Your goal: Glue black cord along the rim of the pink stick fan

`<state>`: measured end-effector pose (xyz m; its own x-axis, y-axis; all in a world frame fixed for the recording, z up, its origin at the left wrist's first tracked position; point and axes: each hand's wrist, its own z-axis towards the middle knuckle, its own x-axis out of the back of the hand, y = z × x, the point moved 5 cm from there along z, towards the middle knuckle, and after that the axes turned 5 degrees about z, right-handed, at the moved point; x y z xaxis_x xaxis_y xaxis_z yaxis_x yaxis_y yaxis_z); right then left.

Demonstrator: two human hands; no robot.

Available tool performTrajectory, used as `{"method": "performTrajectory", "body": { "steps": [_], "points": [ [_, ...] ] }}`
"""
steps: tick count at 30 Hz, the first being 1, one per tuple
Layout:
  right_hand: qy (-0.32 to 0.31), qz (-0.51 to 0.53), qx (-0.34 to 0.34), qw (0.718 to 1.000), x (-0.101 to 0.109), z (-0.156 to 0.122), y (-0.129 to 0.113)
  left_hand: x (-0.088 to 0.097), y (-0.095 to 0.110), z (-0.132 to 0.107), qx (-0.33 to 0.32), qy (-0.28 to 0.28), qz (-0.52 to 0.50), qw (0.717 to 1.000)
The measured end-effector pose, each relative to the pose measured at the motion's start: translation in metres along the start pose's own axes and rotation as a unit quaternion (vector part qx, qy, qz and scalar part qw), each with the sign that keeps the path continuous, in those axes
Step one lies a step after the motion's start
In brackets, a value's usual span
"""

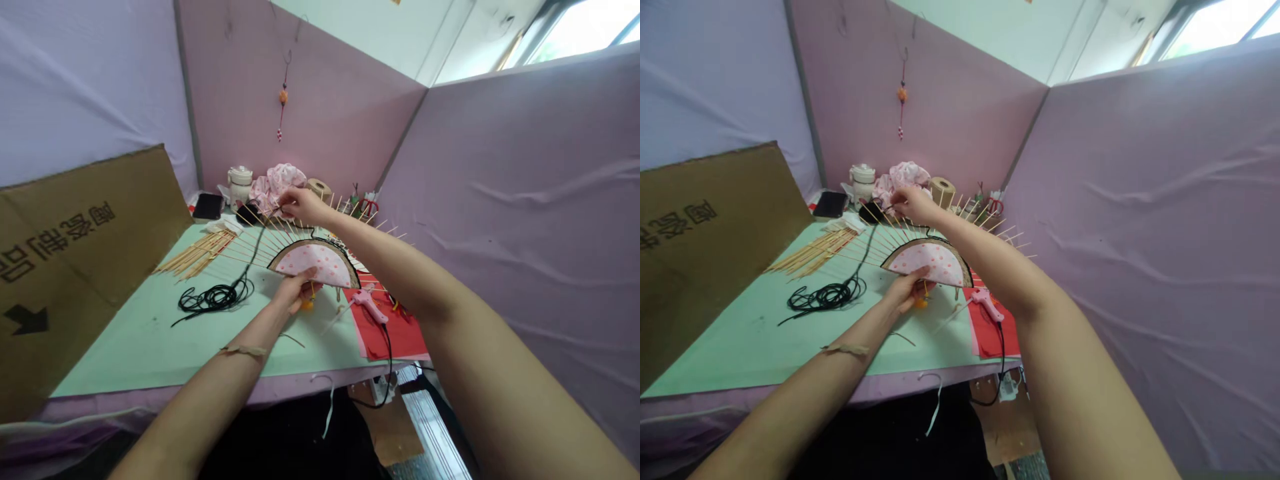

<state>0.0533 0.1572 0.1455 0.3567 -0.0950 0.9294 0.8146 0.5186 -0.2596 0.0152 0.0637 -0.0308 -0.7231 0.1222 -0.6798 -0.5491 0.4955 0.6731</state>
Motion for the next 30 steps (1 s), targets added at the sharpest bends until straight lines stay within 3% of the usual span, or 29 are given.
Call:
{"method": "performTrajectory", "body": {
  "steps": [4,8,12,18,25,30],
  "points": [
    [0.019,0.036,-0.02,0.999,0.026,0.002,0.009,0.0,0.001,0.001,0.004,-0.003,-0.003,1.0],
    [0.077,-0.045,-0.085,0.992,0.053,-0.038,0.023,0.0,0.001,0.002,0.005,0.006,-0.015,1.0],
    [-0.006,-0.117,-0.155,0.981,0.044,-0.09,0.041,0.001,0.001,0.002,-0.012,0.002,-0.03,0.999],
    [0.028,-0.146,-0.177,0.973,0.03,-0.138,0.056,0.001,0.003,0.001,-0.069,0.013,-0.042,0.997],
    [0.06,-0.149,-0.149,0.976,0.018,-0.145,0.053,0.001,0.006,-0.002,-0.108,0.033,-0.037,0.993],
    [0.057,-0.218,-0.109,0.968,0.015,-0.143,0.041,0.002,0.006,0.0,-0.118,0.029,-0.03,0.992]
  ]
}}
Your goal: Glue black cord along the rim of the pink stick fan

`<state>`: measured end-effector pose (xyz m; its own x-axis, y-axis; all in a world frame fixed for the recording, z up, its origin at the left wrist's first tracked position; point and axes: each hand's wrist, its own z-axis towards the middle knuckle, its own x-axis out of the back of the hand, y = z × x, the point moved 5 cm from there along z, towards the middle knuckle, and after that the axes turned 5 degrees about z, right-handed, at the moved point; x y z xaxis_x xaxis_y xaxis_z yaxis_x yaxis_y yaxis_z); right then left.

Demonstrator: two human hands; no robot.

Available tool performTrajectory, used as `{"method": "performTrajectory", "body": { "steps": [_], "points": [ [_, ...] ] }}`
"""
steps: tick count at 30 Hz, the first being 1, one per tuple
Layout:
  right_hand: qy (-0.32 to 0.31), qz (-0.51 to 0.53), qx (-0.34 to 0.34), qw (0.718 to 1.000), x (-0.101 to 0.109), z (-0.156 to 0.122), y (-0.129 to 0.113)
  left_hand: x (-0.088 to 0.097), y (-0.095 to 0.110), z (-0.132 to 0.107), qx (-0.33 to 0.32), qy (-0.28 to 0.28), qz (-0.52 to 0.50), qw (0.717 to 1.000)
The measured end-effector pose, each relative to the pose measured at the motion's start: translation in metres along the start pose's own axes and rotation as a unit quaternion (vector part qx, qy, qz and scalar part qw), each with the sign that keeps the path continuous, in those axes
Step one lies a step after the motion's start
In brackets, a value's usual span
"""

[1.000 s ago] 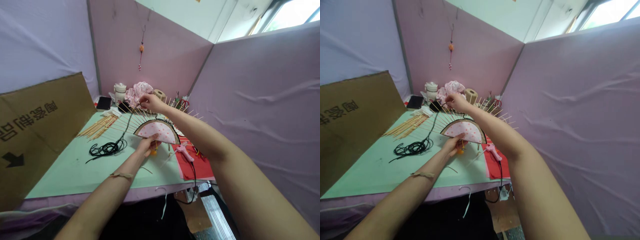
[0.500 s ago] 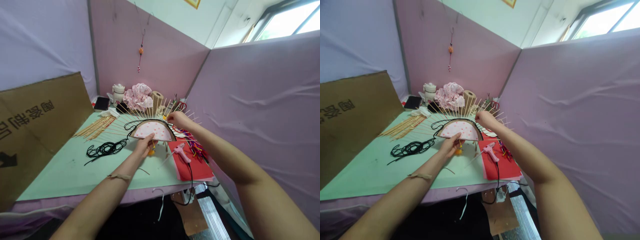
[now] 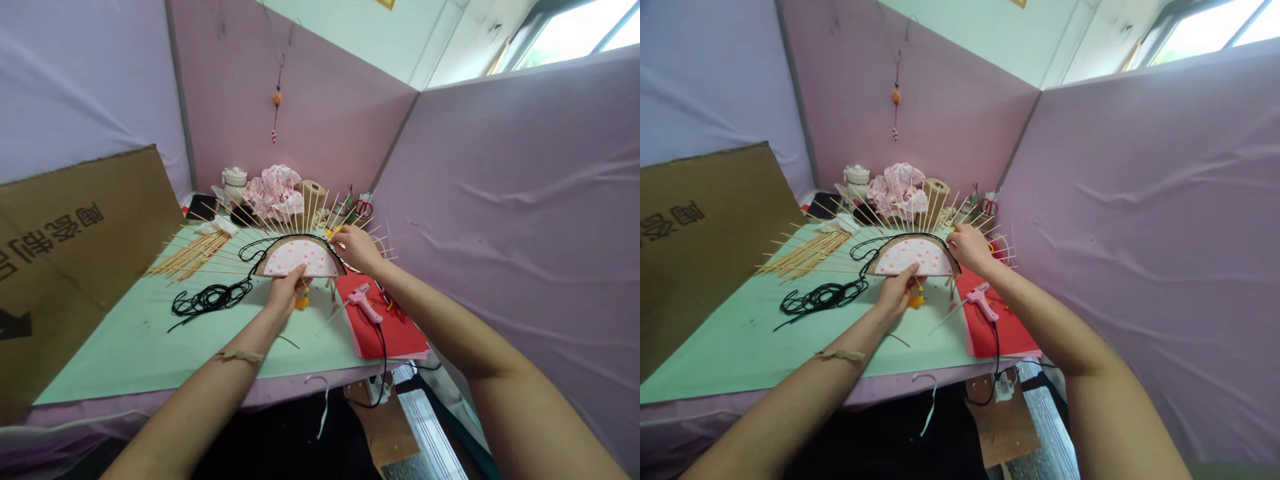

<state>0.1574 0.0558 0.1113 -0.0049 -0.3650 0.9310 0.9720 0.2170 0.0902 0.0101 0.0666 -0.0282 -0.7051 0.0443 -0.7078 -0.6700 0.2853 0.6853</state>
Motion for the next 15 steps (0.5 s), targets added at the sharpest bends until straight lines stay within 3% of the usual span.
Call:
{"method": "performTrajectory", "body": {
  "steps": [7,15],
  "points": [
    [-0.022,-0.071,0.034,0.997,0.001,-0.004,-0.01,0.001,-0.002,0.002,-0.001,-0.004,0.005,1.0],
    [0.016,0.091,0.012,0.996,-0.009,0.004,0.005,0.001,-0.002,0.002,0.015,-0.003,0.002,1.0]
  ]
}}
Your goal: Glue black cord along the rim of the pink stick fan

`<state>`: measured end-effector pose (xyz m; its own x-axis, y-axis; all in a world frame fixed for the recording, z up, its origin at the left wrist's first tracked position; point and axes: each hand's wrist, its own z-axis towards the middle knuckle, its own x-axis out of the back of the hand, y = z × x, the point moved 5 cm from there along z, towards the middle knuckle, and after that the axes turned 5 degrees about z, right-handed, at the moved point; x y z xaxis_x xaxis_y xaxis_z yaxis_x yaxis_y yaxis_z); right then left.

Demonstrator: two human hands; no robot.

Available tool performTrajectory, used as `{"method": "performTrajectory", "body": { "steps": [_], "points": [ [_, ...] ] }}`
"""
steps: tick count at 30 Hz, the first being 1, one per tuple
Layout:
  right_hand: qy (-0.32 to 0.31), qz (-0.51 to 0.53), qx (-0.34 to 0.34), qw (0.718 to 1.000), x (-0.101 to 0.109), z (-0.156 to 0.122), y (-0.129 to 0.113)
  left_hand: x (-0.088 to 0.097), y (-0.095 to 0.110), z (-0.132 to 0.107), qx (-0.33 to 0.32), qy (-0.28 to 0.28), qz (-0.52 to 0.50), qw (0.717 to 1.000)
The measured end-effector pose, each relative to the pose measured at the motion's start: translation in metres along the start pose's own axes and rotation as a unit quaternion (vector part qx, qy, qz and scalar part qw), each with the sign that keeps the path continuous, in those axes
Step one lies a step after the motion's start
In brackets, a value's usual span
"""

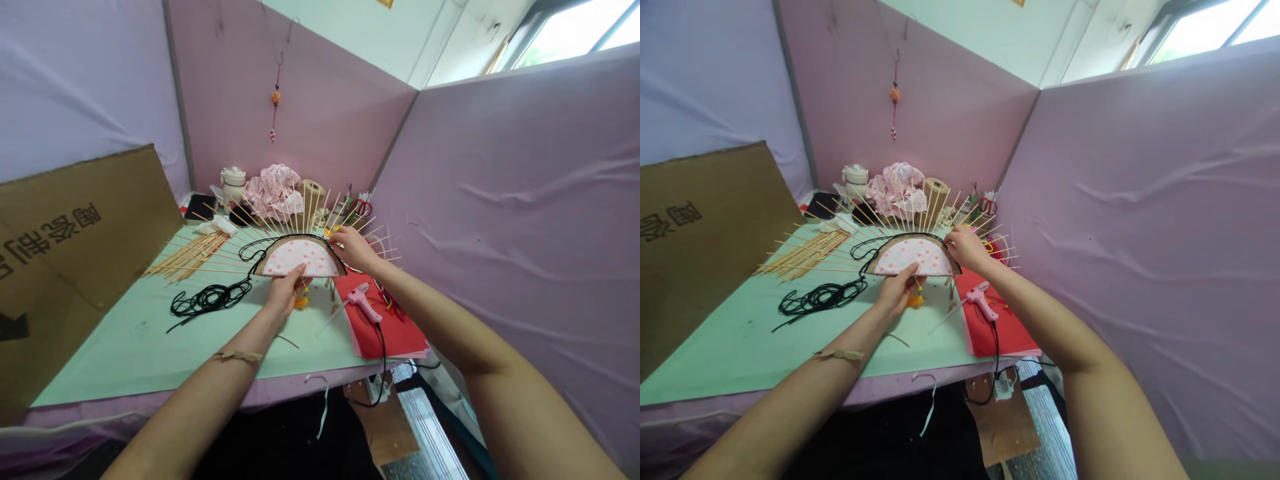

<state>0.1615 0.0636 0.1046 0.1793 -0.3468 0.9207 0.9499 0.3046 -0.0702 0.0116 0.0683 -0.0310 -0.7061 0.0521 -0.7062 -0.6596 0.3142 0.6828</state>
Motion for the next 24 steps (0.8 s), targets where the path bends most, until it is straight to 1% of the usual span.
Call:
{"method": "performTrajectory", "body": {
  "steps": [3,5,12,17,19,22,24],
  "points": [
    [0.043,0.047,-0.025,0.998,0.005,0.001,0.007,-0.001,-0.001,-0.001,0.013,-0.004,0.006,1.0],
    [0.054,0.047,-0.026,0.997,0.008,-0.001,0.01,-0.001,-0.001,-0.002,0.017,-0.003,0.009,1.0],
    [-0.009,-0.071,0.026,0.997,0.003,-0.01,0.0,-0.002,-0.001,-0.002,0.012,-0.003,0.011,1.0],
    [-0.044,-0.097,0.062,0.992,-0.001,-0.009,-0.011,-0.001,-0.001,-0.001,0.014,-0.009,0.014,1.0],
    [-0.036,-0.076,0.049,0.995,0.0,-0.006,-0.008,-0.001,-0.001,-0.001,0.021,-0.009,0.011,1.0],
    [0.013,-0.023,-0.016,1.0,0.005,-0.003,0.003,-0.001,-0.002,-0.002,0.037,-0.006,0.012,0.999],
    [0.035,0.0,-0.035,0.999,0.008,-0.003,0.009,-0.002,-0.002,-0.004,0.044,-0.012,0.015,0.999]
  ]
}}
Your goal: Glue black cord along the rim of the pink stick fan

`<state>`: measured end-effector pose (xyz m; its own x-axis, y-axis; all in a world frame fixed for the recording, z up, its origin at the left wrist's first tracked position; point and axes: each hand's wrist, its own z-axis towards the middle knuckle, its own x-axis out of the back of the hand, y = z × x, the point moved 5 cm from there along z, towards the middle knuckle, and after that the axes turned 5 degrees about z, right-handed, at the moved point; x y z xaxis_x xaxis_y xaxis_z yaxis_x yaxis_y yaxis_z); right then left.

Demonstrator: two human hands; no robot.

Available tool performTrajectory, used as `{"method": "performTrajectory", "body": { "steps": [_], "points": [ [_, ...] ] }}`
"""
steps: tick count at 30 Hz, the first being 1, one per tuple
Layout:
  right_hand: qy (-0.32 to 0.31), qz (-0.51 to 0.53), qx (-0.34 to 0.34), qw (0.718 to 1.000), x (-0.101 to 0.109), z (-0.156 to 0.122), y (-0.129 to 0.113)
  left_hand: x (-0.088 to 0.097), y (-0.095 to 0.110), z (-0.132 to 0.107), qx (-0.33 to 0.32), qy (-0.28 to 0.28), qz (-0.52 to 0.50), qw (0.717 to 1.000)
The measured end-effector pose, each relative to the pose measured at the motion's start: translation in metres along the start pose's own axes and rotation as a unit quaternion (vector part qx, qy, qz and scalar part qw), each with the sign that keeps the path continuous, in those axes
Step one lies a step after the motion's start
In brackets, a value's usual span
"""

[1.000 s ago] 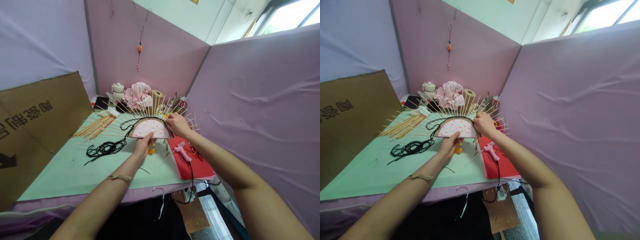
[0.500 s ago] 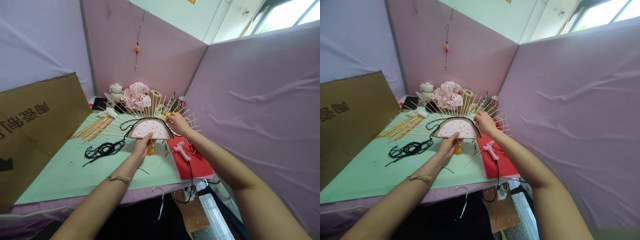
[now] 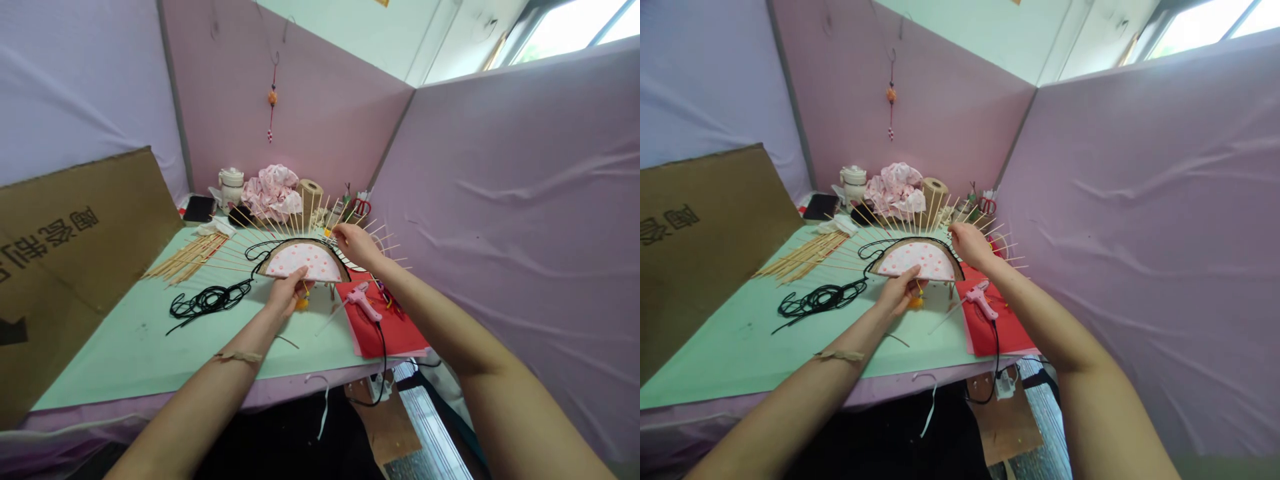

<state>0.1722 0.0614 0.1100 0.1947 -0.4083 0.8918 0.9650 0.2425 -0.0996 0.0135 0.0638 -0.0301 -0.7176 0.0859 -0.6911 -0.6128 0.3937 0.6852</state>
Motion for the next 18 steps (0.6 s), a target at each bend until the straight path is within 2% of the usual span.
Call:
{"method": "performTrajectory", "body": {
  "steps": [6,11,14,18],
  "points": [
    [-0.016,-0.025,0.062,0.998,0.0,-0.01,0.0,-0.002,0.0,-0.001,0.001,0.001,0.002,1.0],
    [-0.056,-0.058,0.092,0.993,-0.008,-0.017,-0.004,-0.001,-0.001,0.001,-0.004,0.001,0.007,1.0],
    [-0.04,-0.026,0.069,0.996,-0.012,-0.016,0.0,-0.001,0.0,0.001,-0.011,-0.005,0.006,1.0],
    [0.006,0.047,-0.004,0.999,-0.01,-0.014,0.013,-0.001,0.0,0.001,-0.008,-0.011,0.001,1.0]
  ]
}}
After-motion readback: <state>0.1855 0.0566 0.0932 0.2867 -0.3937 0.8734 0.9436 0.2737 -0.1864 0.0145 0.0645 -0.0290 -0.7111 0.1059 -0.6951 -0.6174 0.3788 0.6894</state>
